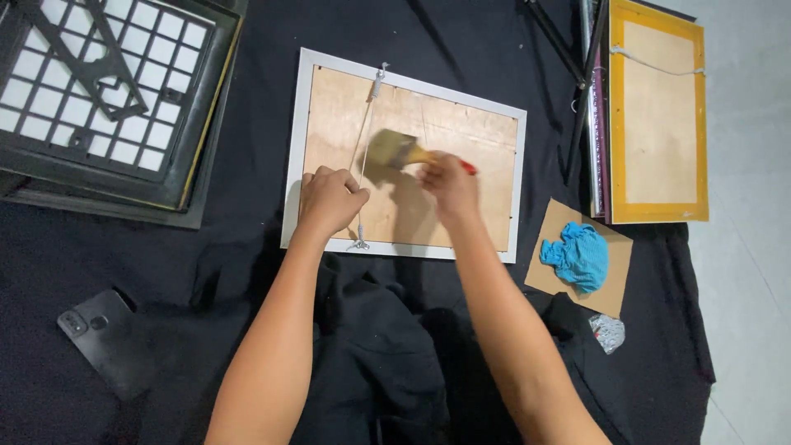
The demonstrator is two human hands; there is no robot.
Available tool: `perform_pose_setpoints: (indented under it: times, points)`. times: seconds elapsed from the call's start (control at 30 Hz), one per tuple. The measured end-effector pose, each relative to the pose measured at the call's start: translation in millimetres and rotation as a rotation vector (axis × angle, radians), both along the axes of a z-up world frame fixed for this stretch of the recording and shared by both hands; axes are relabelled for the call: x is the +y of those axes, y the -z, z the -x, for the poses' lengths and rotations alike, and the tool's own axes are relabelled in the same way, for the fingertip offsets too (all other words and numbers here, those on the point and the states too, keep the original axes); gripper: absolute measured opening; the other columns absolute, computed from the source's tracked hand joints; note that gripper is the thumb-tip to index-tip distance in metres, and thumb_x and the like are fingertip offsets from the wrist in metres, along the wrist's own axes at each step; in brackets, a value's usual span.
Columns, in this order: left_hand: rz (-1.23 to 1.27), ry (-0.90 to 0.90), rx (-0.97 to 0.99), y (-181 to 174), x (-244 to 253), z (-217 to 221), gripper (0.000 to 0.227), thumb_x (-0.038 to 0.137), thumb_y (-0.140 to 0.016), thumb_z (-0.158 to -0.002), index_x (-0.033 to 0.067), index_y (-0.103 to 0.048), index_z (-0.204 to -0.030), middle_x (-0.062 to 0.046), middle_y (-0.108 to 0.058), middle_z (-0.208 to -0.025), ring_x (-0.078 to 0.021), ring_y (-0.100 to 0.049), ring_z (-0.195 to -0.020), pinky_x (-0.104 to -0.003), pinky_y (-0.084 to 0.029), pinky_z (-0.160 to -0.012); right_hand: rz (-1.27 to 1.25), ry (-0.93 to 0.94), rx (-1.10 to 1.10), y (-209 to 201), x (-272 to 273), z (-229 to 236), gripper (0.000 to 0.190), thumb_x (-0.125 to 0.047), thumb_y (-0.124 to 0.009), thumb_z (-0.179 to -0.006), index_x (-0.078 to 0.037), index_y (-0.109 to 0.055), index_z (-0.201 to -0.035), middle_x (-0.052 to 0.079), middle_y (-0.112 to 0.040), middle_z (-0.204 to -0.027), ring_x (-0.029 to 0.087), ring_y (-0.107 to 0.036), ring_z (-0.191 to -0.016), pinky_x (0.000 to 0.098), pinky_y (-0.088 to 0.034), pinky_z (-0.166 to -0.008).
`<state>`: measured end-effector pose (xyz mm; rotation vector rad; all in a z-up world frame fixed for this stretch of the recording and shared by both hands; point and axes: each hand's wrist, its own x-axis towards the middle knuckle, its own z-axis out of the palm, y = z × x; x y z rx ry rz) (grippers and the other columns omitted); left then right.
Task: Cleaning and disassembling a photo frame using a brush and a utility knife to remove the backboard and clean the glass.
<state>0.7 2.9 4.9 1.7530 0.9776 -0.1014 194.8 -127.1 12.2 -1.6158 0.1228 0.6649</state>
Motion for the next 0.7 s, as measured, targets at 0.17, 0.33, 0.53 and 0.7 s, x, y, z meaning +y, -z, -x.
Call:
perform_pose_setpoints:
  times: [0.17, 0.33, 0.53, 0.7]
  points:
    - [-0.007, 0.000, 0.015, 11.4, 1.5, 0.2, 0.039, 0.044, -0.067, -0.083, 0.0120, -0.078, -0.102, -0.016, -0.061, -0.117, -0.0382, -0.049, -0.123, -0.047, -0.042, -0.104, -0.135, -0.097, 0.125, 32.9, 50.1, 9.8, 0.032, -0.022, -0.072, -0.087, -0.006, -0.069, -0.115, 0.015, -0.072, -0.092, 0.028, -0.075, -0.090, 0.0400, -0.064, -0.085]
    - [-0.021, 0.044, 0.051, 11.0, 3.2, -3.9, 0.039, 0.044, -0.067, -0.083, 0.0123, -0.078, -0.103, -0.017, -0.062, -0.119, -0.0397, -0.049, -0.125, -0.048, -0.041, -0.105, -0.145, -0.046, 0.120, 30.4, 63.4, -11.8, 0.029, -0.016, -0.074, -0.084, -0.003, -0.070, -0.110, 0.020, -0.075, -0.090, 0.030, -0.078, -0.082, 0.0423, -0.066, -0.080]
    - [-0.024, 0.023, 0.059, 14.4, 1.5, -3.7, 0.036, 0.042, -0.065, -0.083, 0.0147, -0.078, -0.102, -0.014, -0.062, -0.121, -0.0376, -0.047, -0.126, -0.050, -0.039, -0.106, 0.330, 0.022, -0.240, 22.8, -20.5, -149.5, 0.025, -0.029, -0.079, -0.074, -0.011, -0.078, -0.091, 0.008, -0.078, -0.081, 0.020, -0.078, -0.074, 0.0383, -0.065, -0.073]
    - [-0.019, 0.046, 0.062, 11.8, 1.8, -3.8, 0.038, 0.043, -0.064, -0.082, 0.0145, -0.077, -0.105, -0.014, -0.061, -0.123, -0.0369, -0.047, -0.127, -0.052, -0.037, -0.107, 0.230, 0.205, -0.394, -22.1, -78.4, -198.4, 0.017, -0.016, -0.075, -0.079, -0.002, -0.071, -0.088, 0.020, -0.074, -0.073, 0.032, -0.080, -0.062, 0.0446, -0.070, -0.057]
